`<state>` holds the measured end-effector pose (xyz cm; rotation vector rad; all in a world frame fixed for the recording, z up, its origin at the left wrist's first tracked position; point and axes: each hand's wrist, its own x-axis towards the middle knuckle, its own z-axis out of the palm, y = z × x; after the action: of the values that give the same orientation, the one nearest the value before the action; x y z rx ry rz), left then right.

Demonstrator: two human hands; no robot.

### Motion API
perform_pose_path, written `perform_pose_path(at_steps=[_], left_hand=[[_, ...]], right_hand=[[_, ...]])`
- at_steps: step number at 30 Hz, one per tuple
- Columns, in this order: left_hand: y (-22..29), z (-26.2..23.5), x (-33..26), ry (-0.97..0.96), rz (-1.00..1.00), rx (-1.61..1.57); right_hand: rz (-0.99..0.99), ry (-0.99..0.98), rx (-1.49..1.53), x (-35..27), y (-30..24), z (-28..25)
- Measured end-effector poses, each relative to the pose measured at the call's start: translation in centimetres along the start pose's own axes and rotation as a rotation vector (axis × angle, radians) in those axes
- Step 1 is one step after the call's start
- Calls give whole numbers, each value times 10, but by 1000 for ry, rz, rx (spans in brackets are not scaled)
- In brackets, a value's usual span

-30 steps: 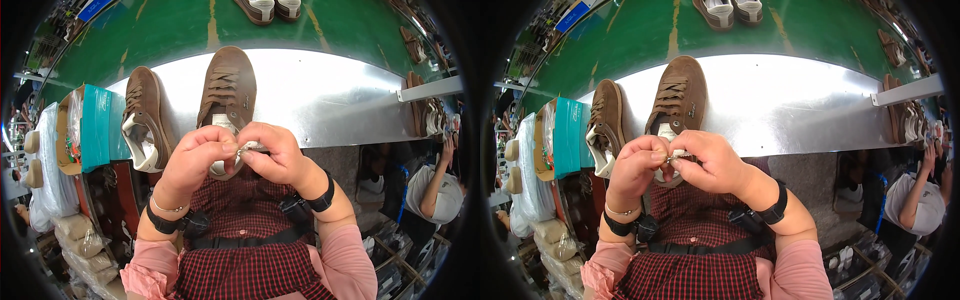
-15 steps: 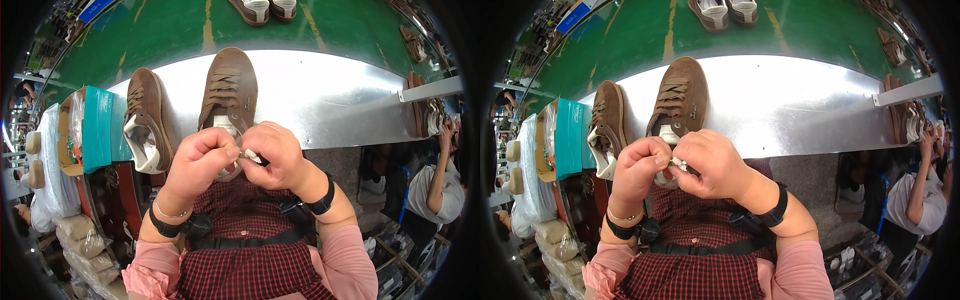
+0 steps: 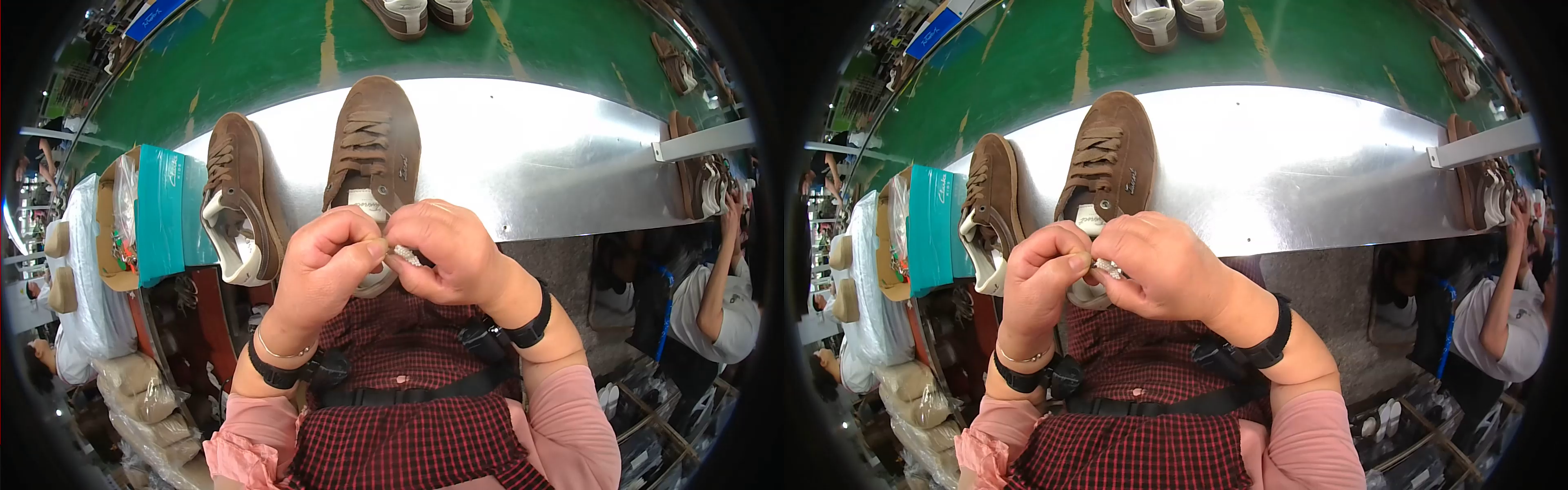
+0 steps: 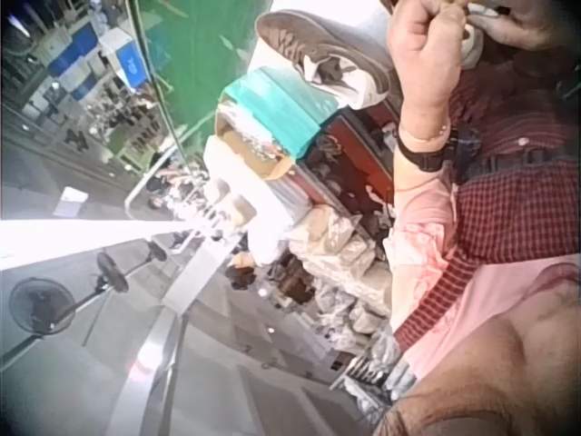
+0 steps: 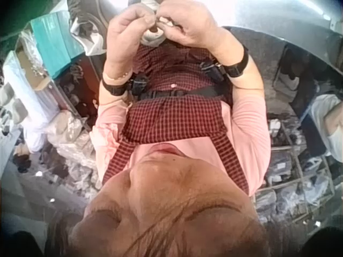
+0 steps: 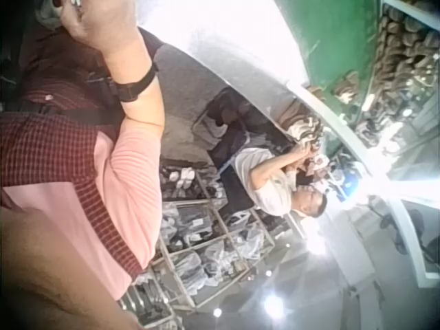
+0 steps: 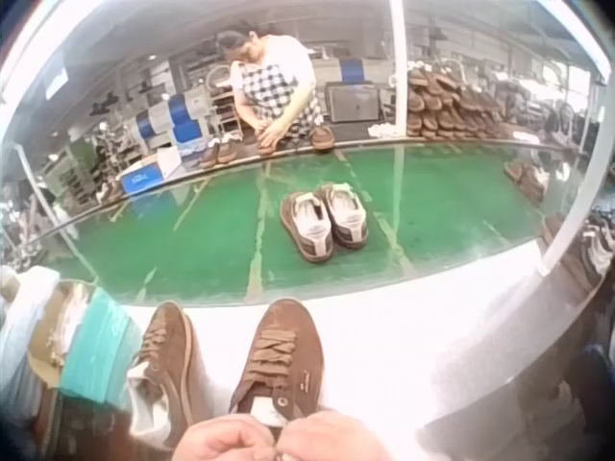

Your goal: The recorder is lacing brown shoes and attaching tags at a factory assembly line.

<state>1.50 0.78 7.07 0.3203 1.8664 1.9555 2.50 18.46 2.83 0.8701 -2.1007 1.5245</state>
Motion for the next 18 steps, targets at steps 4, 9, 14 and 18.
perform_pose_path(at_steps=[4, 9, 14, 18], left_hand=[[-1, -2, 1, 15, 1, 25], [-2, 0, 3, 36, 37, 97], [-2, 0, 4, 34, 82, 219], [7, -6, 12, 56, 140, 380]], right_hand=[[-73, 2, -102, 3, -1, 0], [32, 9, 22, -1, 1, 1], [62, -23, 50, -3, 2, -3], [65, -37, -8, 0, 10, -14]])
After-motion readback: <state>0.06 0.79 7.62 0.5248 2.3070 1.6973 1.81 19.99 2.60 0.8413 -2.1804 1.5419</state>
